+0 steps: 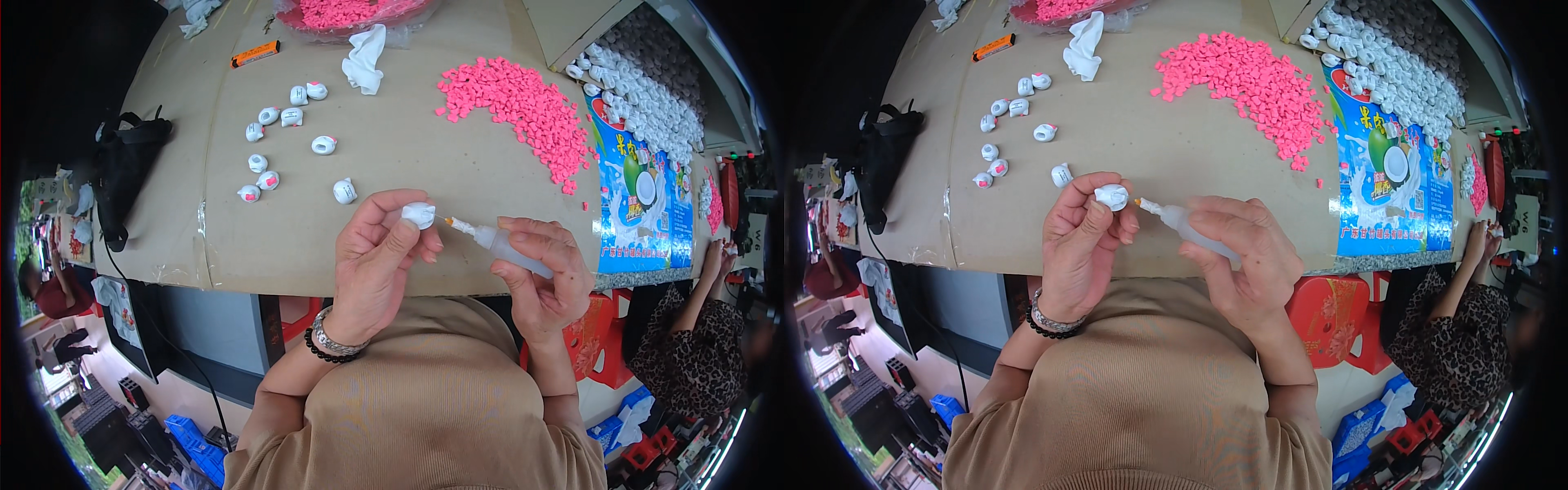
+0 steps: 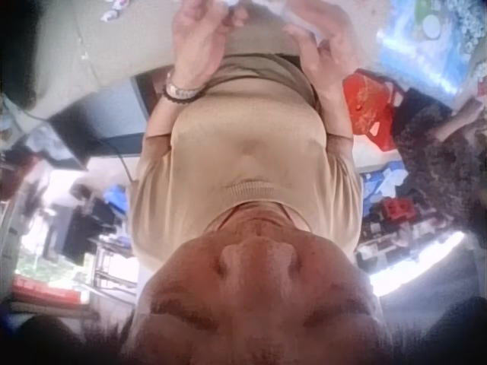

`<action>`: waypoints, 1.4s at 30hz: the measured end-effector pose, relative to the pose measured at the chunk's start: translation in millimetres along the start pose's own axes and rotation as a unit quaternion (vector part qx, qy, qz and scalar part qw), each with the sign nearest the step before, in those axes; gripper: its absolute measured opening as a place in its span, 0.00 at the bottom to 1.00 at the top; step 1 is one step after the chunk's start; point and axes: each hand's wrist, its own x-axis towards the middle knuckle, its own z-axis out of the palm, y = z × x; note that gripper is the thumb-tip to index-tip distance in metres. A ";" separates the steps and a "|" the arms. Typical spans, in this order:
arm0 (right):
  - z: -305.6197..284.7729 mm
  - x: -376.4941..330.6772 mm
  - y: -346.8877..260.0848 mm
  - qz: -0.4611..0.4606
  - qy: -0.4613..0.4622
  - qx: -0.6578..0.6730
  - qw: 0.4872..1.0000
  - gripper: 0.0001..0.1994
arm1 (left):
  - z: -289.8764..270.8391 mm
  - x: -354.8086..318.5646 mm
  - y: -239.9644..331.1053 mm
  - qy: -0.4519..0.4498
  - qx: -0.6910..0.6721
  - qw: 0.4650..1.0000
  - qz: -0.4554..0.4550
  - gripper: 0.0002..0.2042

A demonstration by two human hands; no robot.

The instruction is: Gluing small pink decorative pieces onto white plastic components at a workbench.

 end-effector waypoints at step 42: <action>-22.1 65.8 77.1 0.312 0.043 0.104 0.943 0.15 | -5.3 -3.3 -7.1 -0.036 -0.057 0.996 -0.056 0.14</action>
